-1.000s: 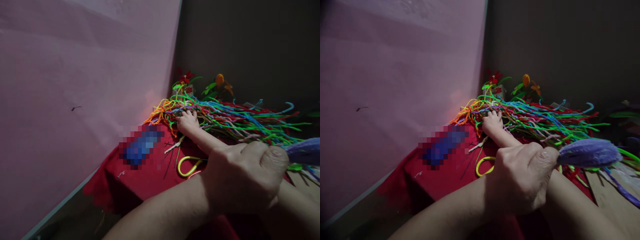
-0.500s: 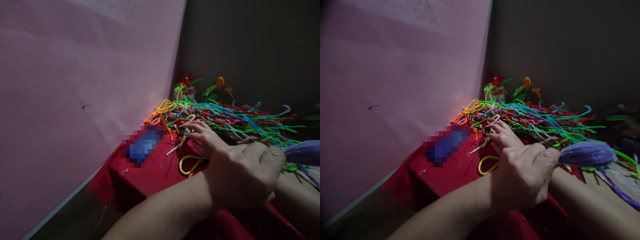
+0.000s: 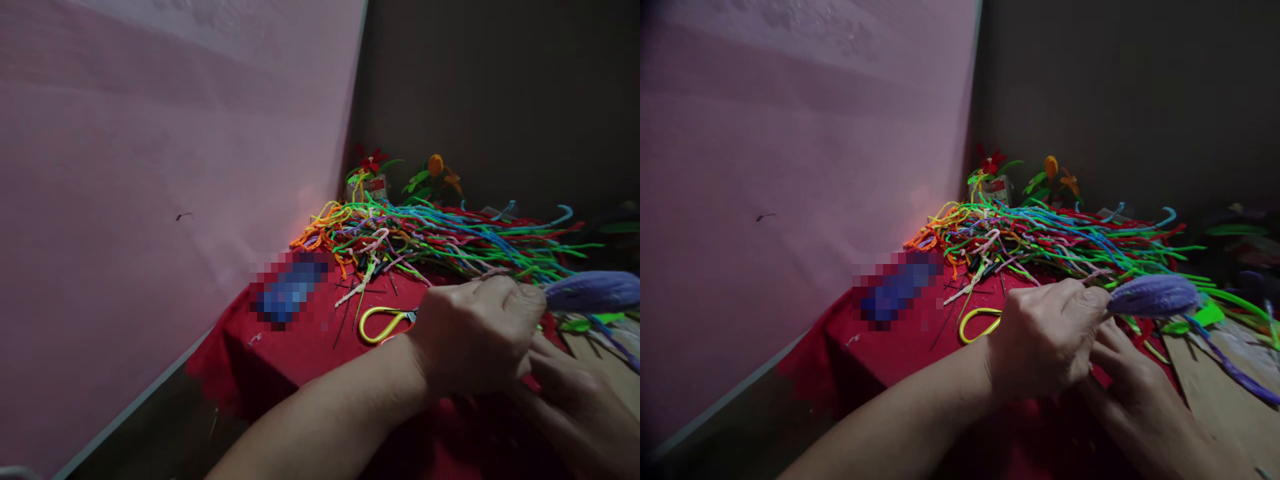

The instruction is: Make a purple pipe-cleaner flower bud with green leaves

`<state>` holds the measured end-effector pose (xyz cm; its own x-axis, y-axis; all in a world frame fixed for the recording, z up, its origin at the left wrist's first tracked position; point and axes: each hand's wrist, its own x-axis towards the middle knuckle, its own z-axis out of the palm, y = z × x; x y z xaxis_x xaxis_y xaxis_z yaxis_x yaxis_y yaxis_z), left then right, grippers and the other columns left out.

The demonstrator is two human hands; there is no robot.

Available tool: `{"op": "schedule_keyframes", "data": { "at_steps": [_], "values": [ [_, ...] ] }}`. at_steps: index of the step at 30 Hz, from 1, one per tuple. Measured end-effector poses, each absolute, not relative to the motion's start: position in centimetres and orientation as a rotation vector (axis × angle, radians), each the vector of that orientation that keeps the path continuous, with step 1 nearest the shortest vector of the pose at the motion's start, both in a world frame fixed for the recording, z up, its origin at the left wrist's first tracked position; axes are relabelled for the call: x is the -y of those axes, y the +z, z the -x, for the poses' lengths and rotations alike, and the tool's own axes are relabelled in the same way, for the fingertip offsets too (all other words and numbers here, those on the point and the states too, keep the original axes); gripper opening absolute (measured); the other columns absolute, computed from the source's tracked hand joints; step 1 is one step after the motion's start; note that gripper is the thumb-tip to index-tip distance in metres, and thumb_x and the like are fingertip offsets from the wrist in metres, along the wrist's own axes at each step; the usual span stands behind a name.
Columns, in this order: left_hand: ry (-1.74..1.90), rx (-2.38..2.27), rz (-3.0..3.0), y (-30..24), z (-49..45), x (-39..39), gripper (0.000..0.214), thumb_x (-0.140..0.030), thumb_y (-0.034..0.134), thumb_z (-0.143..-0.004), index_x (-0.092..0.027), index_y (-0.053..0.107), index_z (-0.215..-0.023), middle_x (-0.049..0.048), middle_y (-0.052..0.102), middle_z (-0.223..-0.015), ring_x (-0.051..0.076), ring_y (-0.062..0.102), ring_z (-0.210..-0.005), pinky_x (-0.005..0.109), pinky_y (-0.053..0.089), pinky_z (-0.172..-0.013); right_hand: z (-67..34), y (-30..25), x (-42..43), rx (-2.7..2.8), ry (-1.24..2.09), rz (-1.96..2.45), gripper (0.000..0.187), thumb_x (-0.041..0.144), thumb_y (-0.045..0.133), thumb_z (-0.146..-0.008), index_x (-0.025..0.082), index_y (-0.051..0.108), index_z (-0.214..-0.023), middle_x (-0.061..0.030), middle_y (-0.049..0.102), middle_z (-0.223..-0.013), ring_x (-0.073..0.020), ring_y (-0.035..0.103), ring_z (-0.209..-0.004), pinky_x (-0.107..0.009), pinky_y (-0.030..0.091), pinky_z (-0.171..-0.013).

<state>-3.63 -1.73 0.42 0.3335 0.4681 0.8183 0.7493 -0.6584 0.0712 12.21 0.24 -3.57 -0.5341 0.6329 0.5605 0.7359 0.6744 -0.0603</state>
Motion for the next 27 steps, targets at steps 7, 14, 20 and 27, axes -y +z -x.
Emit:
{"op": "schedule_keyframes", "data": {
  "at_steps": [7, 14, 20, 27],
  "values": [
    [-1.276, 1.061, 2.248, 0.2, 3.5, 1.5, 0.023, -0.014, 0.037, -0.082, -0.009, 0.058, -0.09, 0.0034, 0.056, -0.073, 0.014, 0.053, -0.064, 0.026, 0.041, -0.054, -12.7, -3.7, 0.3, 2.227, 0.024, 0.896, 0.038, 0.04, 0.045, -0.079, 0.063, 0.049, -0.11, -0.0042, 0.068, -0.087, -0.0272, 0.068, -0.076, -0.035, 0.056, -0.05],
    [-1.246, 1.05, 2.249, 0.1, 3.5, 1.5, 0.023, -0.013, 0.039, -0.081, -0.009, 0.059, -0.09, 0.0029, 0.056, -0.072, 0.014, 0.053, -0.063, 0.026, 0.039, -0.053, -12.7, -4.2, 0.2, 2.216, 0.194, 0.903, 0.033, 0.035, 0.05, -0.077, 0.061, 0.058, -0.096, -0.0028, 0.068, -0.076, -0.0244, 0.065, -0.057, -0.031, 0.049, -0.039],
    [-1.215, 1.043, 2.272, 0.1, 3.4, 1.5, 0.023, -0.013, 0.037, -0.081, -0.01, 0.058, -0.088, 0.0029, 0.056, -0.072, 0.014, 0.053, -0.063, 0.026, 0.039, -0.052, -12.8, -4.7, 0.3, 2.219, 0.313, 0.935, 0.021, 0.032, 0.051, -0.076, 0.037, 0.066, -0.062, -0.0039, 0.056, -0.051, -0.0203, 0.054, -0.039, -0.029, 0.045, -0.032],
    [-1.172, 1.035, 2.298, -0.3, 3.2, 1.5, 0.024, -0.015, 0.035, -0.083, -0.01, 0.057, -0.091, 0.0029, 0.057, -0.074, 0.014, 0.054, -0.064, 0.026, 0.04, -0.052, -12.0, -4.2, 0.9, 2.296, 0.155, 0.84, 0.028, 0.024, 0.045, -0.079, 0.023, 0.062, -0.057, -0.0069, 0.061, -0.06, -0.0178, 0.056, -0.048, -0.027, 0.05, -0.043]
  ]
}}
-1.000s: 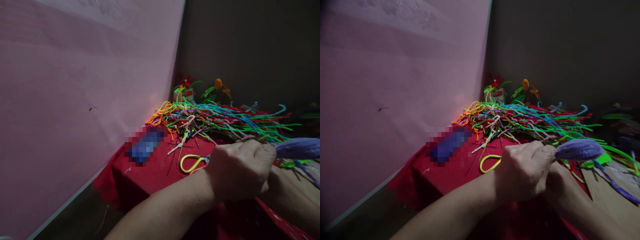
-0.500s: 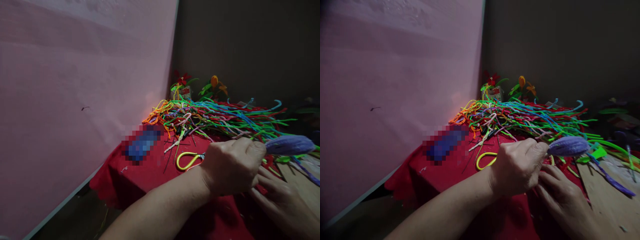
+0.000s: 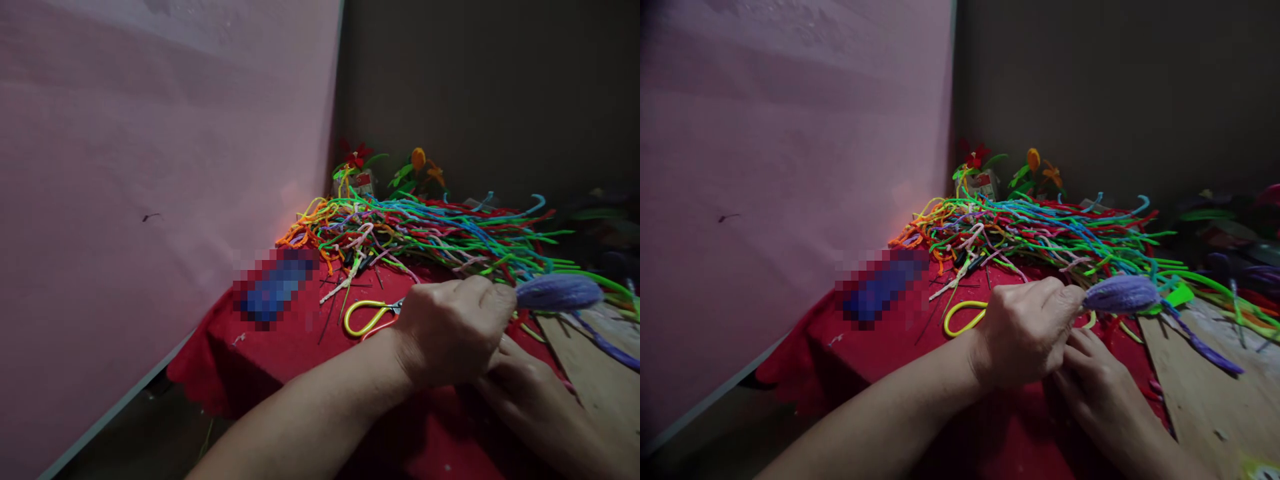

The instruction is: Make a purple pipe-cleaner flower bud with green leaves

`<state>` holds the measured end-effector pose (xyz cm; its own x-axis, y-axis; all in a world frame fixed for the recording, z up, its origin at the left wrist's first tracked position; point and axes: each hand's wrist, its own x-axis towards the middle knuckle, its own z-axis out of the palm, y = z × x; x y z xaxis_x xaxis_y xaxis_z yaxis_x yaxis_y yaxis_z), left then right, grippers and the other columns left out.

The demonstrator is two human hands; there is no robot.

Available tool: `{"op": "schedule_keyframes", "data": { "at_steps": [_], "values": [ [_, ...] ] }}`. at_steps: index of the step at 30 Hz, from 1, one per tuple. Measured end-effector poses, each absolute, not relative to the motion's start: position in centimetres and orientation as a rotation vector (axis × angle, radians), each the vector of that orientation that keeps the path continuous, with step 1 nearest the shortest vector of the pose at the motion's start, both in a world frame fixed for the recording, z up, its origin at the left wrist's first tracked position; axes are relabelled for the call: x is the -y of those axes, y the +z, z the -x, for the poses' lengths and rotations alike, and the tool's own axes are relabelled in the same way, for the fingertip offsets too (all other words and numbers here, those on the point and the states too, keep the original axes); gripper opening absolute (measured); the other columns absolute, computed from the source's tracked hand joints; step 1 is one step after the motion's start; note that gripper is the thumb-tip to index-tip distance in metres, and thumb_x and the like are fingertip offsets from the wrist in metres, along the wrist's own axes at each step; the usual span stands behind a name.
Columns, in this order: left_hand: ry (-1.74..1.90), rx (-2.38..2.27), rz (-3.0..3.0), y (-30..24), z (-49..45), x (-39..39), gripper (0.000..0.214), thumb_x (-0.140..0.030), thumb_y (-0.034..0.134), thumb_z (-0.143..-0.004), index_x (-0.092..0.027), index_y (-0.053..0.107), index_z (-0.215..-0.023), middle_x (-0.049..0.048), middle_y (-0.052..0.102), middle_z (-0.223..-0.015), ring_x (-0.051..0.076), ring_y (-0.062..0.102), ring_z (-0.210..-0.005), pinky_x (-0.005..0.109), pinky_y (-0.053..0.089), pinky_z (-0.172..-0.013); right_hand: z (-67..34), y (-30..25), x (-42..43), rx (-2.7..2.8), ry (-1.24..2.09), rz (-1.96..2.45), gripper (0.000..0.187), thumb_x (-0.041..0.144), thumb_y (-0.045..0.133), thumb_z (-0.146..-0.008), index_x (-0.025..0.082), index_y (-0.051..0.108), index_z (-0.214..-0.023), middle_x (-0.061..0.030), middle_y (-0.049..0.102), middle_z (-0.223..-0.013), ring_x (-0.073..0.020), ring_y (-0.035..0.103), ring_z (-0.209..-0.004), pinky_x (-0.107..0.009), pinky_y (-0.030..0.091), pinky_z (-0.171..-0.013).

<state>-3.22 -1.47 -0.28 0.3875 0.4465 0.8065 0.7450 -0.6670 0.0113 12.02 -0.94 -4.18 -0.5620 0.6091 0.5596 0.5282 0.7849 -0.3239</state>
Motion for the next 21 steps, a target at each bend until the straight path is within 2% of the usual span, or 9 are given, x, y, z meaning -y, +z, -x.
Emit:
{"op": "schedule_keyframes", "data": {
  "at_steps": [5, 9, 15, 21],
  "values": [
    [-1.14, 1.053, 2.319, -0.7, 3.0, 1.2, 0.021, -0.016, 0.036, -0.082, -0.012, 0.055, -0.087, 0.003, 0.057, -0.074, 0.014, 0.055, -0.064, 0.026, 0.04, -0.051, -12.2, -4.2, 1.2, 2.338, 0.157, 0.905, 0.028, 0.022, 0.045, -0.08, 0.021, 0.059, -0.055, -0.0073, 0.059, -0.062, -0.0168, 0.054, -0.049, -0.026, 0.047, -0.043],
    [-1.103, 1.069, 2.346, -0.9, 2.9, 1.1, 0.021, -0.017, 0.036, -0.082, -0.012, 0.055, -0.091, 0.0031, 0.058, -0.076, 0.015, 0.056, -0.065, 0.027, 0.041, -0.051, -12.3, -4.1, 1.3, 2.341, 0.167, 0.933, 0.026, 0.021, 0.044, -0.08, 0.021, 0.062, -0.061, -0.0068, 0.059, -0.063, -0.0167, 0.053, -0.05, -0.026, 0.045, -0.043],
    [-1.071, 1.096, 2.367, -0.8, 2.9, 1.2, 0.021, -0.018, 0.037, -0.082, -0.012, 0.056, -0.09, 0.0028, 0.059, -0.076, 0.015, 0.056, -0.064, 0.027, 0.04, -0.05, -12.3, -4.4, 1.1, 2.331, 0.209, 0.921, 0.021, 0.02, 0.047, -0.079, 0.021, 0.064, -0.067, -0.0071, 0.063, -0.077, -0.018, 0.06, -0.066, -0.026, 0.049, -0.055],
    [-1.068, 1.119, 2.36, -0.7, 3.0, 1.1, 0.018, -0.017, 0.039, -0.082, -0.013, 0.056, -0.088, 0.0024, 0.059, -0.075, 0.014, 0.055, -0.064, 0.027, 0.039, -0.05, -12.4, -5.1, 0.8, 2.317, 0.268, 0.909, 0.019, 0.019, 0.049, -0.079, 0.022, 0.066, -0.07, -0.0065, 0.063, -0.082, -0.0184, 0.06, -0.074, -0.027, 0.05, -0.063]
  ]
}}
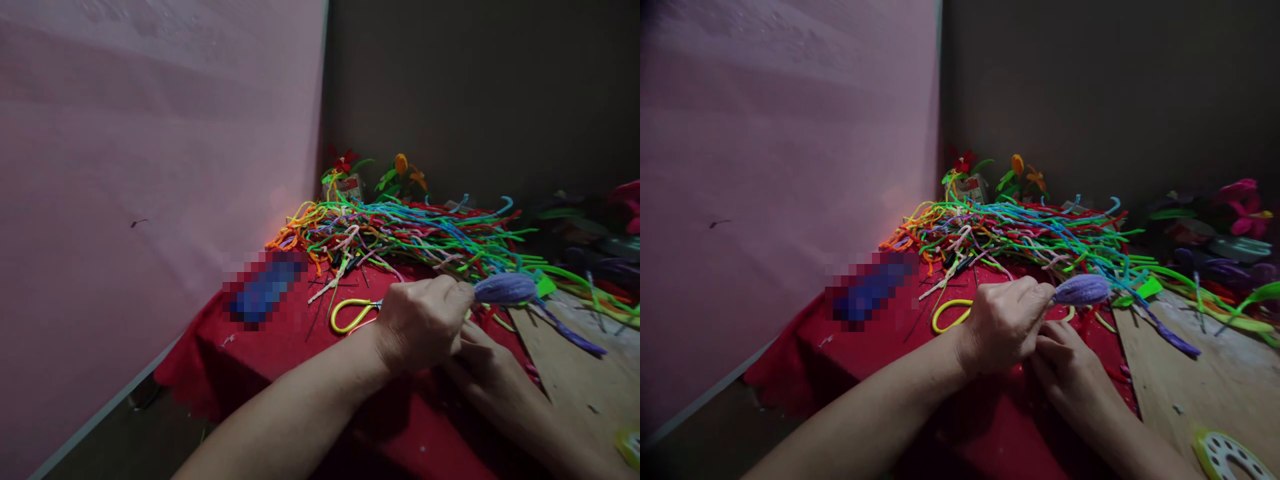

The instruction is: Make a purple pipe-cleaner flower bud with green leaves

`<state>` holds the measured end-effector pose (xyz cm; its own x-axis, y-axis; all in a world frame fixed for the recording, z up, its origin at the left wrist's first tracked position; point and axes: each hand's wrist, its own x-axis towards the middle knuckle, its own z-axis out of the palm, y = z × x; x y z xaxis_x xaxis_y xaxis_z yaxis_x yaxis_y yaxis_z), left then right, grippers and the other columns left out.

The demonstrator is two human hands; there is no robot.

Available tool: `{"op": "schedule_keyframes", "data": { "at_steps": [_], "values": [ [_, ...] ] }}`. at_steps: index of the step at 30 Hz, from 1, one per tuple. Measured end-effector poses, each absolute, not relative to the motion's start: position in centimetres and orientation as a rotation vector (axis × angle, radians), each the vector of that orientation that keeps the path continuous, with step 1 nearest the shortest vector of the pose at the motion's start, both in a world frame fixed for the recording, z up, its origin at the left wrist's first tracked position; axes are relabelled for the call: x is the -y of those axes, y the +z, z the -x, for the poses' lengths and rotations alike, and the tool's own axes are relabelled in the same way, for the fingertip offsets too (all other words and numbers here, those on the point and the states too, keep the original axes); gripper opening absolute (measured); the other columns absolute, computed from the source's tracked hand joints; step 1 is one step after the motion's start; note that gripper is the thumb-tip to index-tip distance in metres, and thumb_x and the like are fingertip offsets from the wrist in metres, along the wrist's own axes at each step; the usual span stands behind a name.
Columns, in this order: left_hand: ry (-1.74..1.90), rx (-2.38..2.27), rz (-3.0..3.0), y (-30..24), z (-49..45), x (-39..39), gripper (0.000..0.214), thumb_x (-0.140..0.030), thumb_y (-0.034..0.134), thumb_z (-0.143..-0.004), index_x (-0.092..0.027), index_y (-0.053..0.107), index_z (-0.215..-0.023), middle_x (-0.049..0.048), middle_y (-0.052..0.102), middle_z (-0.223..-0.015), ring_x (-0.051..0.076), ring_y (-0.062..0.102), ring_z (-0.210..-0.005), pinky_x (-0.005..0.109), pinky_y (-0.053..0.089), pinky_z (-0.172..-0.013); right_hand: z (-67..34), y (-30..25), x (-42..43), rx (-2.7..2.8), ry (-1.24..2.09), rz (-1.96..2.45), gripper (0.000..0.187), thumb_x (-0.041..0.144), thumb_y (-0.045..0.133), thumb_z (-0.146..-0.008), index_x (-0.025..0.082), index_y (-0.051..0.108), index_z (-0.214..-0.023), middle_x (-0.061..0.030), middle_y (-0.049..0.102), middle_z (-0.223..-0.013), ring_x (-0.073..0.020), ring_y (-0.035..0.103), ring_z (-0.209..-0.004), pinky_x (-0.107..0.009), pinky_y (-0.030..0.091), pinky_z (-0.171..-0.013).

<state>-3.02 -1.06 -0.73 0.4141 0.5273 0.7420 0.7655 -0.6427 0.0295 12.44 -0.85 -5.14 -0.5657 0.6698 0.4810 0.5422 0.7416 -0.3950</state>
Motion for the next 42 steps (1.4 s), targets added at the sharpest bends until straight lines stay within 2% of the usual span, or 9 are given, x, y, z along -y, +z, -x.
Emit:
{"op": "schedule_keyframes", "data": {
  "at_steps": [6, 9, 14, 18, 21, 25, 30, 42],
  "values": [
    [-1.161, 1.072, 2.352, -1.4, 3.3, 0.7, 0.018, -0.015, 0.039, -0.085, -0.014, 0.056, -0.09, 0.0032, 0.059, -0.069, 0.014, 0.053, -0.06, 0.026, 0.041, -0.054, -11.9, -5.2, 1.1, 2.307, 0.384, 0.928, 0.023, 0.014, 0.045, -0.081, 0.019, 0.066, -0.074, -0.0088, 0.063, -0.088, -0.0197, 0.057, -0.085, -0.032, 0.047, -0.076],
    [-1.337, 1.067, 2.358, -1.5, 3.2, 0.2, 0.018, -0.013, 0.04, -0.087, -0.015, 0.057, -0.086, 0.0027, 0.058, -0.067, 0.012, 0.054, -0.06, 0.024, 0.042, -0.056, -11.9, -4.5, 1.0, 2.216, 0.513, 0.997, 0.022, 0.013, 0.047, -0.079, 0.018, 0.067, -0.071, -0.0082, 0.063, -0.081, -0.0187, 0.057, -0.079, -0.032, 0.047, -0.073],
    [-1.624, 1.138, 2.442, -0.9, 2.7, 0.2, 0.013, -0.012, 0.046, -0.086, -0.015, 0.059, -0.085, 0.003, 0.062, -0.074, 0.011, 0.058, -0.067, 0.021, 0.045, -0.062, -12.7, -3.1, 0.5, 1.652, 0.955, 1.059, 0.019, 0.025, 0.056, -0.079, 0.019, 0.067, -0.093, -0.0058, 0.065, -0.088, -0.0179, 0.059, -0.081, -0.035, 0.045, -0.079],
    [-1.633, 1.169, 2.483, -0.6, 2.4, 0.4, 0.012, -0.012, 0.048, -0.085, -0.015, 0.06, -0.084, 0.0027, 0.063, -0.074, 0.01, 0.058, -0.067, 0.02, 0.045, -0.063, -13.0, -2.2, 0.0, 1.236, 1.338, 0.858, 0.039, 0.03, 0.067, -0.071, 0.019, 0.056, -0.106, 0.0, 0.059, -0.08, -0.0112, 0.054, -0.066, -0.028, 0.046, -0.067],
    [-1.564, 1.115, 2.51, -0.9, 2.2, 0.3, 0.013, -0.012, 0.047, -0.085, -0.015, 0.059, -0.087, 0.0026, 0.062, -0.074, 0.011, 0.058, -0.067, 0.021, 0.046, -0.063, -13.2, -1.3, 0.0, 1.205, 1.323, 0.769, 0.04, 0.029, 0.069, -0.069, 0.019, 0.053, -0.105, 0.0039, 0.053, -0.069, -0.008, 0.047, -0.057, -0.022, 0.041, -0.056],
    [-1.4, 1.012, 2.527, -1.5, 2.1, 0.1, 0.014, -0.012, 0.046, -0.085, -0.015, 0.058, -0.092, 0.003, 0.061, -0.072, 0.011, 0.057, -0.065, 0.022, 0.046, -0.062, -13.6, -0.5, 0.3, 1.2, 1.299, 0.767, 0.041, 0.03, 0.071, -0.067, 0.019, 0.053, -0.102, 0.0036, 0.056, -0.07, -0.0071, 0.044, -0.051, -0.021, 0.036, -0.048],
    [-1.302, 0.96, 2.526, -1.7, 1.9, 0.3, 0.013, -0.012, 0.044, -0.086, -0.014, 0.057, -0.089, 0.0028, 0.06, -0.068, 0.011, 0.056, -0.061, 0.021, 0.045, -0.058, -14.0, -1.1, 0.0, 1.254, 1.336, 0.743, 0.022, 0.03, 0.069, -0.071, 0.016, 0.059, -0.085, 0.0034, 0.053, -0.062, -0.0071, 0.044, -0.049, -0.022, 0.034, -0.048],
    [-1.056, 1.033, 2.591, -1.9, 1.9, 0.7, 0.018, -0.012, 0.041, -0.085, -0.014, 0.059, -0.086, 0.0031, 0.058, -0.068, 0.011, 0.054, -0.061, 0.022, 0.043, -0.059, -13.9, -1.3, -0.1, 1.25, 1.377, 0.811, 0.022, 0.026, 0.071, -0.066, 0.016, 0.054, -0.075, 0.0052, 0.049, -0.054, -0.0075, 0.044, -0.047, -0.021, 0.034, -0.047]
  ]
}}
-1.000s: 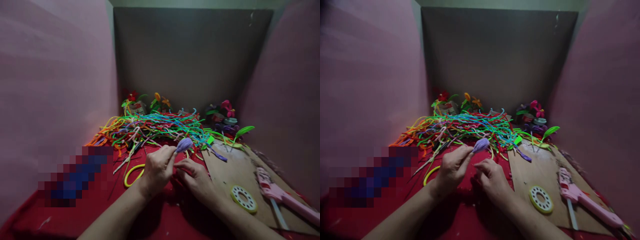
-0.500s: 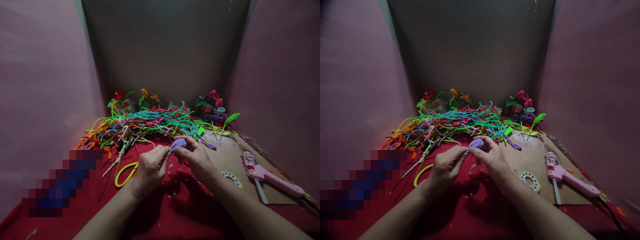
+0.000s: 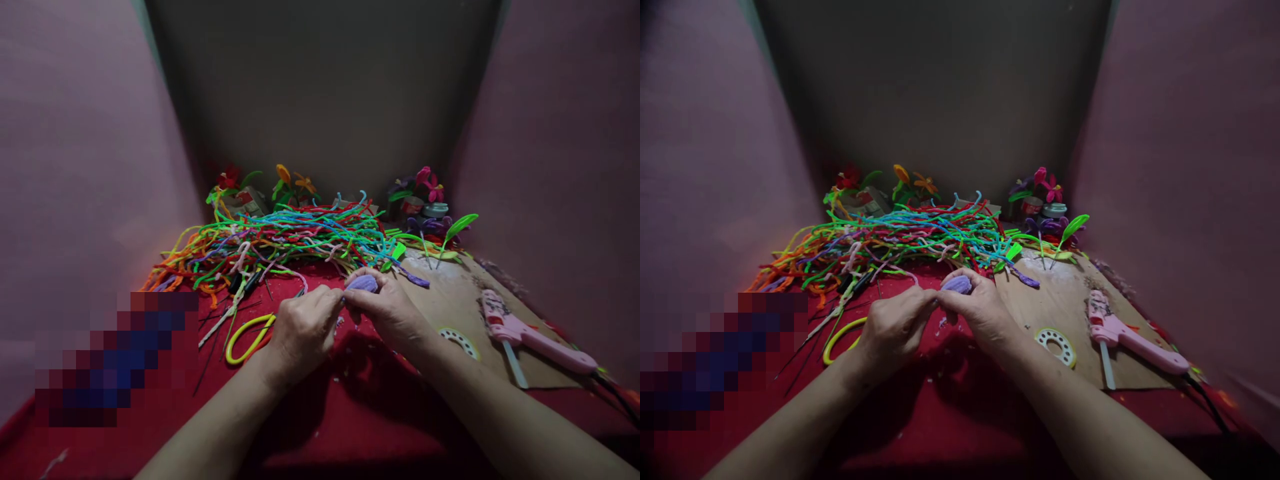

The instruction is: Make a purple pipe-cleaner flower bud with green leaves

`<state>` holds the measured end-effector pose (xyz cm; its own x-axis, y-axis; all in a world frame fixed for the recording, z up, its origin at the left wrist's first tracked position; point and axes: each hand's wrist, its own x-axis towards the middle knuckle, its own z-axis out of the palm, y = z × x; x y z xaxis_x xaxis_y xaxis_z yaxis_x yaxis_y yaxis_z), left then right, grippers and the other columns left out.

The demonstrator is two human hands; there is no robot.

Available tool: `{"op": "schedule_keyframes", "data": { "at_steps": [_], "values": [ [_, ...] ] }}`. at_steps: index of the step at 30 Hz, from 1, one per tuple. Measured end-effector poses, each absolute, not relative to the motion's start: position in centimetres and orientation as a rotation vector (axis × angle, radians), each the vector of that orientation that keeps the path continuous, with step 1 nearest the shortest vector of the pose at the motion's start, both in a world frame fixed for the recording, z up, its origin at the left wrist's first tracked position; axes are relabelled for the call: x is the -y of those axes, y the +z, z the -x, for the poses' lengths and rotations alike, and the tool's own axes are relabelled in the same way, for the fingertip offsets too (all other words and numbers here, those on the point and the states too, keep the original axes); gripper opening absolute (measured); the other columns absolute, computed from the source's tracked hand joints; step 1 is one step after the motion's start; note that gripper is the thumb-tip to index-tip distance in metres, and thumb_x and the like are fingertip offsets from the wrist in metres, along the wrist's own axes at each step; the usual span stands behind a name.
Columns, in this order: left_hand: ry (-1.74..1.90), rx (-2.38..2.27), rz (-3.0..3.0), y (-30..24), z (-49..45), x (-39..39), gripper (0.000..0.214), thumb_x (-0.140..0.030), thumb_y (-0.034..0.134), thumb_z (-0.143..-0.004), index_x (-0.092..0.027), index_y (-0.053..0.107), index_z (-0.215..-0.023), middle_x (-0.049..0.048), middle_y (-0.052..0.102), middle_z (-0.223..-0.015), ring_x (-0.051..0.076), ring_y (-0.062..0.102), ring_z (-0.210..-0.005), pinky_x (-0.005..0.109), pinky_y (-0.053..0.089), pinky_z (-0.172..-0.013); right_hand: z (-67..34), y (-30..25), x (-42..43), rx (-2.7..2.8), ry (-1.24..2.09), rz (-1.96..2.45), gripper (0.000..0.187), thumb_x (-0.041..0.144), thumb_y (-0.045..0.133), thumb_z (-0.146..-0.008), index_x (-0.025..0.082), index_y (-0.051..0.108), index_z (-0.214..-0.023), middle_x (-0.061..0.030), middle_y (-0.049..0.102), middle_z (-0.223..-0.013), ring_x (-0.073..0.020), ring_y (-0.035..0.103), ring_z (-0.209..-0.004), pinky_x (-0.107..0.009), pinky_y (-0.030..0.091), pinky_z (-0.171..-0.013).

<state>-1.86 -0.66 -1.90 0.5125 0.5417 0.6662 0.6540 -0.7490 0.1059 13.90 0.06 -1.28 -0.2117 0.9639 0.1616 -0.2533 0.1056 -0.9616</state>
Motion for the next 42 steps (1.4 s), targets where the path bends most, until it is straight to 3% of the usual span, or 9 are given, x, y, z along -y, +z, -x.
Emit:
{"op": "schedule_keyframes", "data": {
  "at_steps": [13, 21, 26, 32, 34, 37, 42],
  "values": [
    [-1.077, 1.031, 2.622, -1.8, 1.8, 0.6, 0.017, -0.011, 0.041, -0.085, -0.014, 0.058, -0.089, 0.0035, 0.059, -0.07, 0.011, 0.056, -0.063, 0.021, 0.045, -0.061, -13.7, -1.4, 0.2, 1.211, 1.394, 0.8, 0.02, 0.025, 0.07, -0.066, 0.016, 0.053, -0.07, 0.0057, 0.048, -0.051, -0.0071, 0.041, -0.045, -0.021, 0.031, -0.046],
    [-1.113, 1.029, 2.546, -2.0, 1.9, 0.4, 0.016, -0.011, 0.042, -0.083, -0.015, 0.058, -0.082, 0.0016, 0.056, -0.066, 0.012, 0.053, -0.059, 0.022, 0.042, -0.057, -13.3, -1.1, 0.4, 1.141, 1.458, 0.76, 0.03, 0.03, 0.074, -0.063, 0.017, 0.053, -0.082, 0.0048, 0.051, -0.058, -0.0074, 0.043, -0.046, -0.022, 0.034, -0.046],
    [-1.533, 1.406, 2.497, -0.6, 1.9, 0.6, 0.014, -0.019, 0.046, -0.084, -0.017, 0.06, -0.085, 0.0019, 0.063, -0.075, 0.013, 0.057, -0.067, 0.023, 0.044, -0.066, -13.4, -1.1, 0.1, 1.028, 1.441, 0.732, 0.032, 0.045, 0.059, -0.075, 0.019, 0.052, -0.092, 0.0, 0.058, -0.067, -0.0097, 0.048, -0.047, -0.023, 0.038, -0.045],
    [-2.449, 2.032, 2.343, 1.5, 2.6, 0.2, 0.013, -0.027, 0.063, -0.071, -0.015, 0.061, -0.073, -0.0063, 0.044, -0.051, 0.004, 0.034, -0.042, 0.015, 0.025, -0.04, -14.2, 0.2, 1.0, 1.127, 1.328, 0.913, 0.021, 0.034, 0.063, -0.071, 0.016, 0.057, -0.079, 0.0009, 0.057, -0.065, -0.0065, 0.045, -0.047, -0.021, 0.036, -0.047],
    [-2.788, 2.078, 2.306, 1.7, 3.0, -0.5, 0.015, -0.026, 0.066, -0.068, -0.014, 0.056, -0.071, -0.008, 0.04, -0.049, 0.002, 0.026, -0.037, 0.014, 0.018, -0.036, -14.9, 1.1, 1.7, 1.241, 1.278, 0.968, 0.015, 0.029, 0.064, -0.07, 0.016, 0.059, -0.075, 0.0015, 0.056, -0.063, -0.0073, 0.046, -0.05, -0.022, 0.037, -0.05],
    [-3.128, 2.126, 2.242, 2.1, 3.2, -1.5, 0.016, -0.022, 0.064, -0.068, -0.014, 0.051, -0.069, -0.0081, 0.042, -0.049, 0.0, 0.024, -0.034, 0.012, 0.02, -0.035, -16.8, 2.1, 2.3, 1.396, 1.187, 1.058, 0.011, 0.027, 0.063, -0.07, 0.016, 0.062, -0.07, 0.0019, 0.055, -0.058, -0.0082, 0.046, -0.051, -0.023, 0.036, -0.05],
    [-3.292, 2.019, 2.479, 4.1, 1.7, -1.8, 0.013, -0.018, 0.059, -0.071, -0.014, 0.048, -0.068, -0.0072, 0.044, -0.051, 0.0, 0.024, -0.033, 0.012, 0.022, -0.034, -22.2, 2.3, 0.5, 1.395, 0.948, 1.181, 0.01, 0.023, 0.064, -0.065, 0.014, 0.066, -0.067, -0.0014, 0.059, -0.06, -0.01, 0.048, -0.052, -0.025, 0.036, -0.048]
  ]
}}
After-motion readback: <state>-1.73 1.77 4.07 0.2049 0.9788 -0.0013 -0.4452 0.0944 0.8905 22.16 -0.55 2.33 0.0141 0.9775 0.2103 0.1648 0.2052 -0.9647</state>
